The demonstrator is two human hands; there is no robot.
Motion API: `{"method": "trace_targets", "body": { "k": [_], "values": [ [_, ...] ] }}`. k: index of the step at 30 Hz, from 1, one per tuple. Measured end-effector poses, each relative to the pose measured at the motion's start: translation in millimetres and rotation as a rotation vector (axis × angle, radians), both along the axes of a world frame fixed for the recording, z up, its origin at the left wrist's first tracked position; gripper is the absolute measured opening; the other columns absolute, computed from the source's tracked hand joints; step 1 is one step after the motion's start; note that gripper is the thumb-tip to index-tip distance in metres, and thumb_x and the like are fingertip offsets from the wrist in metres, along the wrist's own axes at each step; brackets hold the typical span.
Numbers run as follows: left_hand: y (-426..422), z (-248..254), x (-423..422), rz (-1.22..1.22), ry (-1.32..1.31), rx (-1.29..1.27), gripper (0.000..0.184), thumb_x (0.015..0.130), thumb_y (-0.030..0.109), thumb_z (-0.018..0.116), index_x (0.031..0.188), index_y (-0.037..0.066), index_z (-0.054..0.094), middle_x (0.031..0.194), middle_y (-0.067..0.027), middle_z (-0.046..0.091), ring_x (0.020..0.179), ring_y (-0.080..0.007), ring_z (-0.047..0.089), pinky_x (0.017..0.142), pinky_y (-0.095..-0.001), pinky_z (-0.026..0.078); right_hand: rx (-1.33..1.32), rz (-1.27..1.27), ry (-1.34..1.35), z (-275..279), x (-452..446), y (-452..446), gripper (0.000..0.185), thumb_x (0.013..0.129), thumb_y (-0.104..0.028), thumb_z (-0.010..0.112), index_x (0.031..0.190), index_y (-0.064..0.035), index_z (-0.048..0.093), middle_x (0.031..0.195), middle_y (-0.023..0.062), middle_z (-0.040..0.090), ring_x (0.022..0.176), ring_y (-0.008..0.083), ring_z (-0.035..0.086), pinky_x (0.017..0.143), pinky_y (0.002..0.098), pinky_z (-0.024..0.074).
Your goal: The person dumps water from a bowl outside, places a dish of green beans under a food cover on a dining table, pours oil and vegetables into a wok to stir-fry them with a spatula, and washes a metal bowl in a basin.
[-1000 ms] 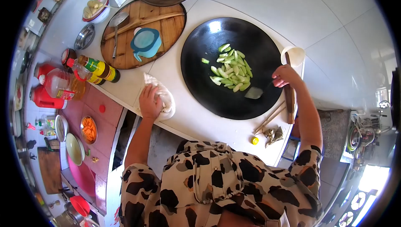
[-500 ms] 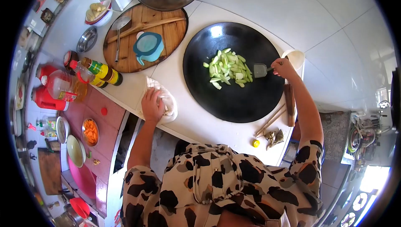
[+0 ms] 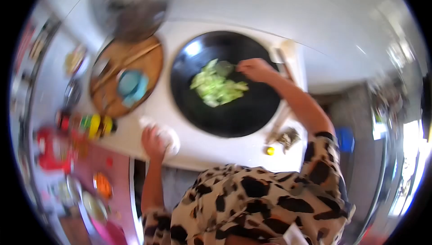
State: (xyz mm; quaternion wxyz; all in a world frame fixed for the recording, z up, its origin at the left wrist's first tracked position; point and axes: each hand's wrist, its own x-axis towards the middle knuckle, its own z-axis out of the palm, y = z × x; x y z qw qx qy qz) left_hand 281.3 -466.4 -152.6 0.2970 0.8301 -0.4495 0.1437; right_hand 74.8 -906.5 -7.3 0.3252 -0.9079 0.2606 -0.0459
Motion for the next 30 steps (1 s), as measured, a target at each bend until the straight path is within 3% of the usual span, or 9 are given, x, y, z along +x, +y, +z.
{"method": "trace_targets", "body": {
  "k": [1,2,6,9,17,23,26,29,30],
  "values": [
    [3,-13,4,-0.013,-0.025,0.017,0.042,0.080,0.031,0.046,0.111,0.004,0.056,0.115,-0.0238,0.051,0.108,-0.0411,0.045,0.093,-0.0491,0.035,-0.176,-0.035,0.047,-20,-1,-9,0.019,0.078,-0.020,0.054,0.089,-0.0104,0.067,0.088,0.0137,0.064,0.084,0.0323,0.062,0.074,0.0407,0.0493],
    [7,-22,3,0.022,-0.046,0.027,0.041,0.081,0.030,0.046,0.111,0.004,0.057,0.115,-0.0243,0.051,0.109,-0.0415,0.046,0.093,-0.0497,0.035,-0.393,0.054,0.405,9,6,7,0.024,0.075,-0.018,0.051,0.095,-0.0185,0.065,0.088,0.0079,0.065,0.082,0.0266,0.063,0.070,0.0376,0.0507],
    [1,-11,8,0.016,0.028,0.115,0.038,0.077,0.018,0.048,0.111,0.002,0.055,0.121,-0.0237,0.048,0.112,-0.0406,0.045,0.096,-0.0485,0.033,-0.392,-0.050,0.293,-58,31,10,0.019,0.074,-0.014,0.054,0.090,-0.0128,0.064,0.082,0.0101,0.065,0.079,0.0282,0.065,0.066,0.0396,0.0517],
    [-1,-3,8,0.005,0.027,0.144,0.038,0.075,0.015,0.048,0.110,0.000,0.055,0.122,-0.0245,0.047,0.113,-0.0408,0.044,0.097,-0.0484,0.032,-0.383,0.172,0.263,-74,41,49,0.017,0.075,-0.013,0.054,0.088,-0.0104,0.064,0.081,0.0104,0.065,0.079,0.0285,0.064,0.064,0.0401,0.0512],
    [-2,-6,6,0.014,0.035,0.180,0.037,0.074,0.011,0.045,0.108,-0.002,0.055,0.120,-0.0249,0.048,0.112,-0.0403,0.044,0.098,-0.0455,0.033,-0.518,0.553,0.117,21,5,114,0.010,0.068,-0.015,0.059,0.071,-0.0080,0.066,0.070,0.0087,0.064,0.069,0.0277,0.064,0.052,0.0408,0.0470],
    [8,-29,26,-0.006,0.042,0.226,0.040,0.082,0.021,0.046,0.114,-0.001,0.053,0.124,-0.0240,0.047,0.116,-0.0392,0.042,0.100,-0.0453,0.031,-0.627,0.670,0.282,-6,7,158,0.016,0.072,-0.015,0.059,0.079,-0.0052,0.070,0.085,0.0125,0.067,0.079,0.0278,0.065,0.057,0.0427,0.0494],
    [8,-37,31,-0.004,0.032,0.228,0.039,0.078,0.017,0.045,0.112,0.001,0.056,0.123,-0.0233,0.048,0.114,-0.0375,0.045,0.098,-0.0455,0.033,-0.610,0.608,0.313,-15,-5,183,0.018,0.073,-0.015,0.059,0.083,-0.0052,0.071,0.093,0.0134,0.066,0.085,0.0276,0.064,0.063,0.0425,0.0507],
    [2,-46,41,-0.052,-0.384,-0.051,0.031,0.086,0.030,0.046,0.100,0.008,0.062,0.102,-0.0152,0.060,0.090,-0.0328,0.059,0.077,-0.0435,0.048,-0.553,0.501,0.422,-43,-5,196,0.019,0.074,-0.014,0.058,0.086,-0.0061,0.070,0.092,0.0116,0.066,0.087,0.0283,0.063,0.061,0.0429,0.0482],
    [-6,-46,42,-0.087,-0.384,-0.060,0.031,0.086,0.030,0.046,0.100,0.008,0.062,0.102,-0.0152,0.060,0.090,-0.0328,0.059,0.077,-0.0435,0.048,-0.541,0.445,0.420,-55,-6,198,0.019,0.074,-0.015,0.059,0.087,-0.0063,0.070,0.094,0.0103,0.066,0.088,0.0276,0.063,0.064,0.0411,0.0491]
  ]
}}
